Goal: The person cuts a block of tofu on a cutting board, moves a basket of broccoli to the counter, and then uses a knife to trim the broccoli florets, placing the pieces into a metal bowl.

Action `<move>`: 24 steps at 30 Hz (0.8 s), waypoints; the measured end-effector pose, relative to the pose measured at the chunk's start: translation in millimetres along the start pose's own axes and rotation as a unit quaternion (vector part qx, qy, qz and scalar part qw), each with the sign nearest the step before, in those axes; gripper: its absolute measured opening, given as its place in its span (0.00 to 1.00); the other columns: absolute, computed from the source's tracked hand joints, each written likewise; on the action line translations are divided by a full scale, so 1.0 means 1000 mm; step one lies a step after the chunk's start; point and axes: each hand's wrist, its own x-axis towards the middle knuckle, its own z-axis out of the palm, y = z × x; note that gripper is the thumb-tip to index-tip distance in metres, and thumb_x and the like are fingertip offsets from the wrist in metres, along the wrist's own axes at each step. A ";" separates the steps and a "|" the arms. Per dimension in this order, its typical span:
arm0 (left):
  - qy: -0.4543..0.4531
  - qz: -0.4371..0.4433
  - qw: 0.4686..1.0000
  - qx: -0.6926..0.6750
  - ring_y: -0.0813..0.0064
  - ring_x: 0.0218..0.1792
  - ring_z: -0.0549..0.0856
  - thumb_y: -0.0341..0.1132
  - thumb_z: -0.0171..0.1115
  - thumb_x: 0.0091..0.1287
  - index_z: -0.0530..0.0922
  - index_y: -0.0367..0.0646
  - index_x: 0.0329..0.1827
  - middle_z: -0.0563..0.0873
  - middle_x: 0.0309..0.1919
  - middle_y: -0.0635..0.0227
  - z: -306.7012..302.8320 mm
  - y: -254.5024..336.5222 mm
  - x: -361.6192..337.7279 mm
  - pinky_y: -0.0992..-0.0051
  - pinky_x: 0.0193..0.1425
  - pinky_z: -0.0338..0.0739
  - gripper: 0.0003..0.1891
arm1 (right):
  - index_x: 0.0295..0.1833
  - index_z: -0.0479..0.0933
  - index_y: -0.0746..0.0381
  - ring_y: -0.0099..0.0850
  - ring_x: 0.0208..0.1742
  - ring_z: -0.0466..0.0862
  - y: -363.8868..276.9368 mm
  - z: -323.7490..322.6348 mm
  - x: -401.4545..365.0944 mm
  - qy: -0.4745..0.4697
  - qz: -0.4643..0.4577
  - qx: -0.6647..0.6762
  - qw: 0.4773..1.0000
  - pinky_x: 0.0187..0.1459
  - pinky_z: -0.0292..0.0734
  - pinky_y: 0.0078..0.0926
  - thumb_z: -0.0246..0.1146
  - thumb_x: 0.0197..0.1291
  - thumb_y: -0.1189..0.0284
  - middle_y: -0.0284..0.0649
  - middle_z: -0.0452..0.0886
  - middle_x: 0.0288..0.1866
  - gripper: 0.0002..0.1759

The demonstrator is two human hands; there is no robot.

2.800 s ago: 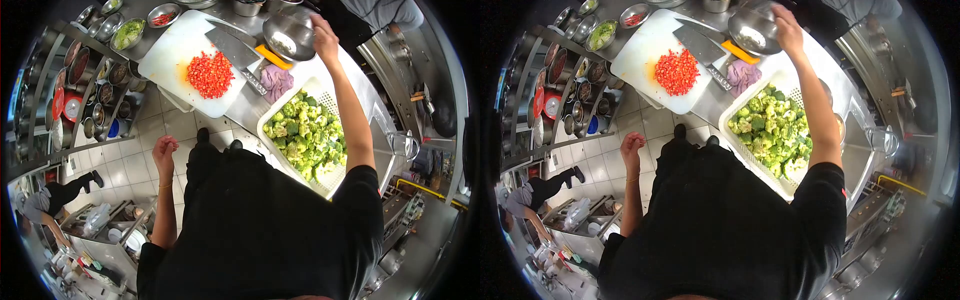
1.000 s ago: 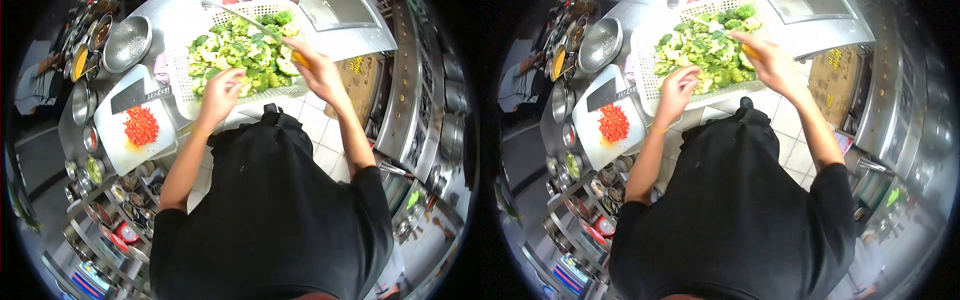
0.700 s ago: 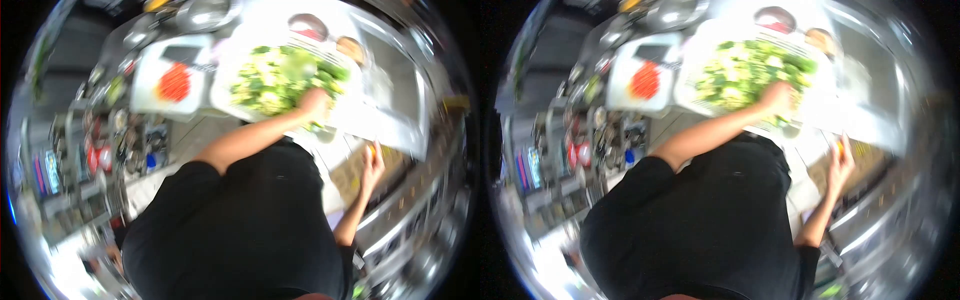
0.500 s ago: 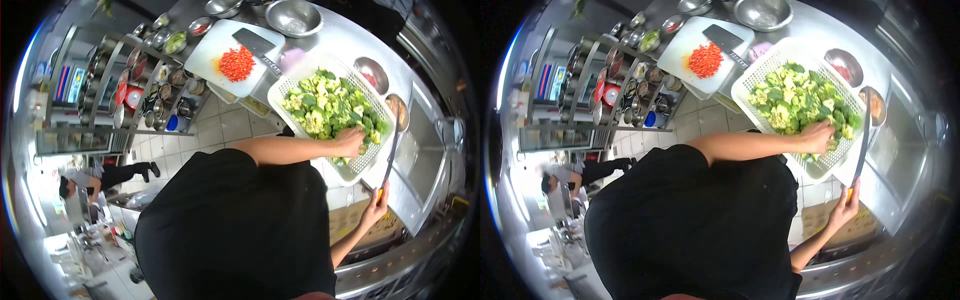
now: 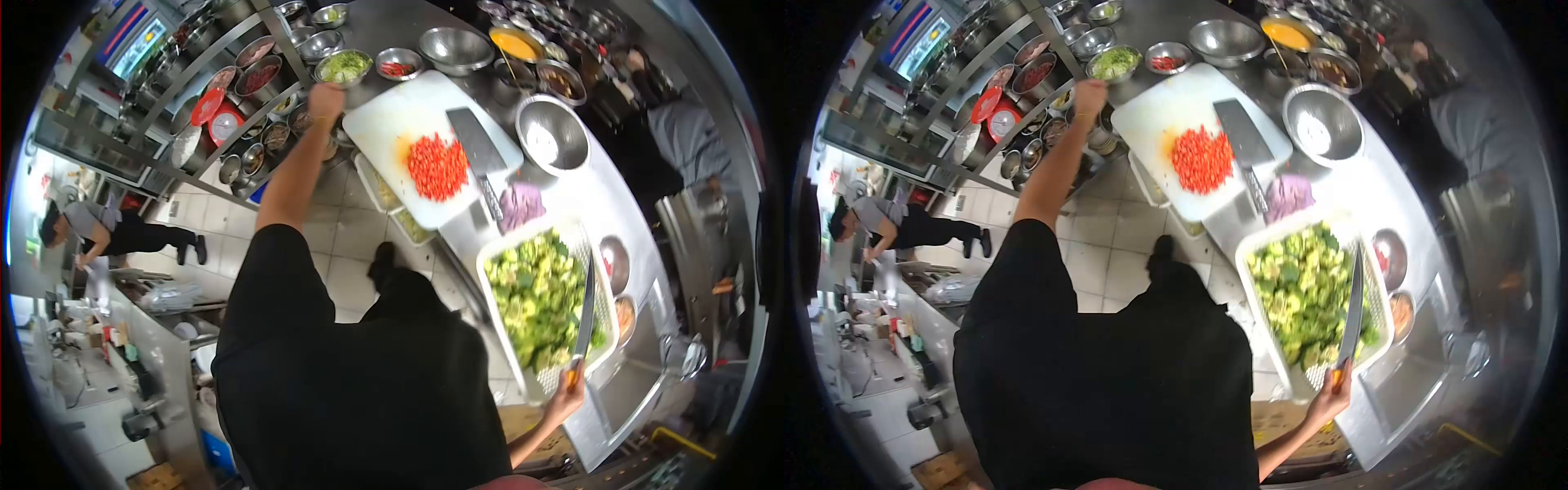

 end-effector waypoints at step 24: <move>-0.255 0.314 0.873 0.272 0.53 0.46 0.81 0.42 0.59 0.56 0.79 0.39 0.44 0.83 0.42 0.51 -0.008 -0.223 0.356 0.60 0.52 0.74 0.18 | 0.64 0.70 0.61 0.15 0.18 0.54 -0.113 0.118 -0.013 0.272 0.229 0.014 0.935 0.20 0.45 0.20 0.61 0.63 0.67 0.25 0.55 0.18 0.24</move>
